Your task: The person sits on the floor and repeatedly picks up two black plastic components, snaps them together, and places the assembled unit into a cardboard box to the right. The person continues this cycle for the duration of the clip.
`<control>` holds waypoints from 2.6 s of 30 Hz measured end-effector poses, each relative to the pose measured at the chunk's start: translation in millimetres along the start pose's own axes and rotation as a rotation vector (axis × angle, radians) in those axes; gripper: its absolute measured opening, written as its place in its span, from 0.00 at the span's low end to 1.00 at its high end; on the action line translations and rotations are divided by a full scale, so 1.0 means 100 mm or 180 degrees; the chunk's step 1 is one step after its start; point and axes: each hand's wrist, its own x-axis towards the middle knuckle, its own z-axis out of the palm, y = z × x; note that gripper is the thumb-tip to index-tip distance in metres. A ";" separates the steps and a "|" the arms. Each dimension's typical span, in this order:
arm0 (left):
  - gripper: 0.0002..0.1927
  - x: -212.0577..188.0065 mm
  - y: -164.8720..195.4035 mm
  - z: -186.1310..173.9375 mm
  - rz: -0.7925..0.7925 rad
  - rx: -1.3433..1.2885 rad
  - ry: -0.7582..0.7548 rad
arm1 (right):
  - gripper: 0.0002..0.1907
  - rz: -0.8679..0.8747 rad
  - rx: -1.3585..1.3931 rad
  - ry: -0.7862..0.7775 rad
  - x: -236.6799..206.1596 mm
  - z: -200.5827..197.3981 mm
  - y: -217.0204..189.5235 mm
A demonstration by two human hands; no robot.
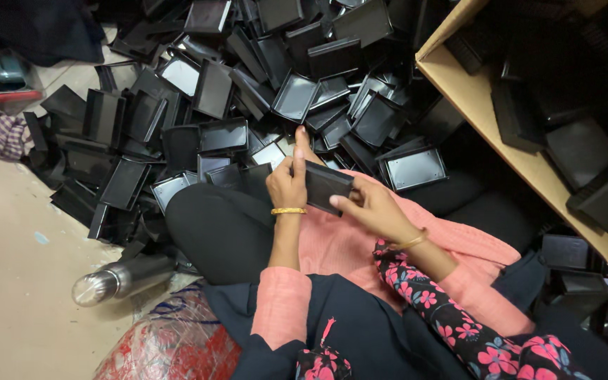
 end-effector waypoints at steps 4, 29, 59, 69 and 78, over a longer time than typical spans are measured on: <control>0.28 -0.02 0.05 0.06 0.0235 -0.0168 -0.0069 | 0.28 0.0115 -0.0718 0.0478 -0.02 0.05 0.14; 0.24 0.83 -0.12 -0.59 0.0105 -0.0179 -0.0307 | 0.17 -0.2350 -0.3546 0.1048 1.44 -0.10 0.05; 0.33 -0.12 -0.08 0.31 -0.1609 -0.3844 -0.0044 | 0.34 -0.0152 -0.0756 0.0093 0.66 0.41 0.14; 0.20 0.15 0.02 -0.27 -0.0279 -0.0484 0.0208 | 0.20 0.0948 0.0424 -0.0084 0.52 0.23 -0.40; 0.20 0.35 0.20 -0.22 0.0163 -0.0542 0.0065 | 0.18 0.0679 -0.0476 0.1030 0.31 -0.09 0.08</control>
